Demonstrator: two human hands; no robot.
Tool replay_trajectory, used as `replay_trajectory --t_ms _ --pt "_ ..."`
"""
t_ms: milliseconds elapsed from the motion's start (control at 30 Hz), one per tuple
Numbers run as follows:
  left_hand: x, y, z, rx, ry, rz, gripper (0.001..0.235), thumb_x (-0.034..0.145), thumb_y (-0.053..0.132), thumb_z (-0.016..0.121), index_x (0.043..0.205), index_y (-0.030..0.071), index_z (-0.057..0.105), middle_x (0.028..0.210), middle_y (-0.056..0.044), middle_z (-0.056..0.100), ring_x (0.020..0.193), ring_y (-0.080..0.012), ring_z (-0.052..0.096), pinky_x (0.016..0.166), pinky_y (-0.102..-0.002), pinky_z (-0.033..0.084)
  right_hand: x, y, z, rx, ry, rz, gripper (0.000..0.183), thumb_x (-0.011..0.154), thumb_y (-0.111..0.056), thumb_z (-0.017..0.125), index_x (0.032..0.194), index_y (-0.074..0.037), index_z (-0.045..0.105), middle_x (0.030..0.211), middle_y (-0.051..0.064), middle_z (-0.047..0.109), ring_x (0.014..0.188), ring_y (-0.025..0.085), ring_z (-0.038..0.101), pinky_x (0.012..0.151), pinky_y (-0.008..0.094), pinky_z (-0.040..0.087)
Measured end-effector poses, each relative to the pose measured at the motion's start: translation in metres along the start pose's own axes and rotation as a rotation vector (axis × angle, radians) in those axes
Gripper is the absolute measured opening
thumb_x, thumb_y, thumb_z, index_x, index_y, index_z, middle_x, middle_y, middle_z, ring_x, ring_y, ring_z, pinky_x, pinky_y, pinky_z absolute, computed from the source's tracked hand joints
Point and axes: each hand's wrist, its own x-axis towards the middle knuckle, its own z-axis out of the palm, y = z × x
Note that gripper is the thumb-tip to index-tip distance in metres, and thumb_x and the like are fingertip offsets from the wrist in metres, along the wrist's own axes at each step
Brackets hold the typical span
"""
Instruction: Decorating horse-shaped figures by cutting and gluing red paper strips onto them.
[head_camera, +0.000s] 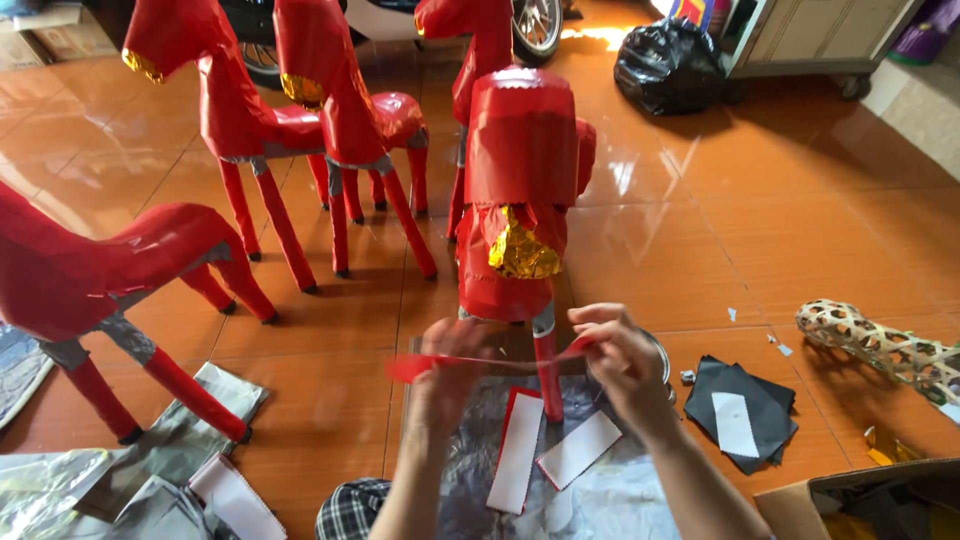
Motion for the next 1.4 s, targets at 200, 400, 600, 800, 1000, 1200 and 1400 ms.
replay_trajectory --t_ms 200,400,600,800,1000,1200,1400 --pt "0.076 0.066 0.033 0.120 0.292 0.046 0.014 0.093 0.006 0.060 0.103 0.003 0.050 0.095 -0.029 0.064 0.085 -0.0463 0.069 0.080 -0.063 0.056 0.068 -0.024 -0.036 0.064 0.056 -0.141 0.022 0.086 -0.019 0.065 0.079 0.001 0.069 0.093 0.021 0.064 0.095 0.032 0.063 0.087 0.039 0.046" --pt "0.161 0.100 0.146 0.400 0.374 -0.049 0.039 0.096 0.041 0.059 0.086 0.006 0.045 0.067 -0.024 0.066 0.049 -0.0277 0.067 0.049 -0.039 0.057 0.144 -0.037 -0.026 0.353 0.287 0.149 0.032 0.101 -0.015 0.063 0.073 0.002 0.064 0.071 0.014 0.057 0.067 0.018 0.057 0.075 0.036 0.056" --pt "0.176 0.078 0.108 0.674 0.461 0.041 0.029 0.093 0.031 0.067 0.086 0.004 0.069 0.071 -0.010 0.068 0.052 -0.0151 0.066 0.045 -0.025 0.058 0.144 -0.031 0.007 0.377 0.307 0.253 0.027 0.103 -0.020 0.057 0.078 -0.012 0.063 0.066 -0.003 0.061 0.064 0.003 0.053 0.073 0.018 0.042" --pt "0.191 0.059 0.089 0.734 0.459 0.090 0.024 0.093 0.027 0.067 0.095 0.003 0.067 0.069 -0.007 0.065 0.053 -0.0125 0.066 0.048 -0.023 0.059 0.148 0.009 0.025 0.766 0.352 0.232 0.014 0.101 -0.013 0.056 0.087 -0.010 0.057 0.070 -0.002 0.059 0.067 0.004 0.059 0.082 0.022 0.050" --pt "0.189 0.040 0.087 0.726 0.476 0.160 0.023 0.096 0.029 0.064 0.092 0.007 0.065 0.073 -0.003 0.061 0.062 -0.0079 0.061 0.055 -0.022 0.055 0.148 0.018 0.034 0.815 0.305 0.206 0.020 0.104 -0.014 0.050 0.084 -0.009 0.052 0.066 -0.001 0.052 0.069 0.005 0.054 0.080 0.020 0.047" --pt "0.186 0.028 0.110 0.764 0.462 0.230 0.028 0.102 0.036 0.054 0.094 0.009 0.057 0.078 0.000 0.054 0.072 -0.0060 0.052 0.065 -0.020 0.047 0.152 0.058 0.048 0.893 0.342 0.189 0.019 0.103 -0.017 0.053 0.085 -0.010 0.054 0.072 -0.001 0.057 0.073 0.005 0.058 0.080 0.022 0.049" --pt "0.190 0.022 0.120 0.834 0.448 0.329 0.027 0.106 0.034 0.044 0.093 0.011 0.051 0.081 0.003 0.045 0.078 -0.0053 0.046 0.074 -0.021 0.039 0.153 0.053 0.060 0.767 0.391 0.175 0.019 0.104 -0.020 0.051 0.086 -0.013 0.052 0.074 -0.003 0.055 0.076 0.004 0.055 0.080 0.023 0.046"
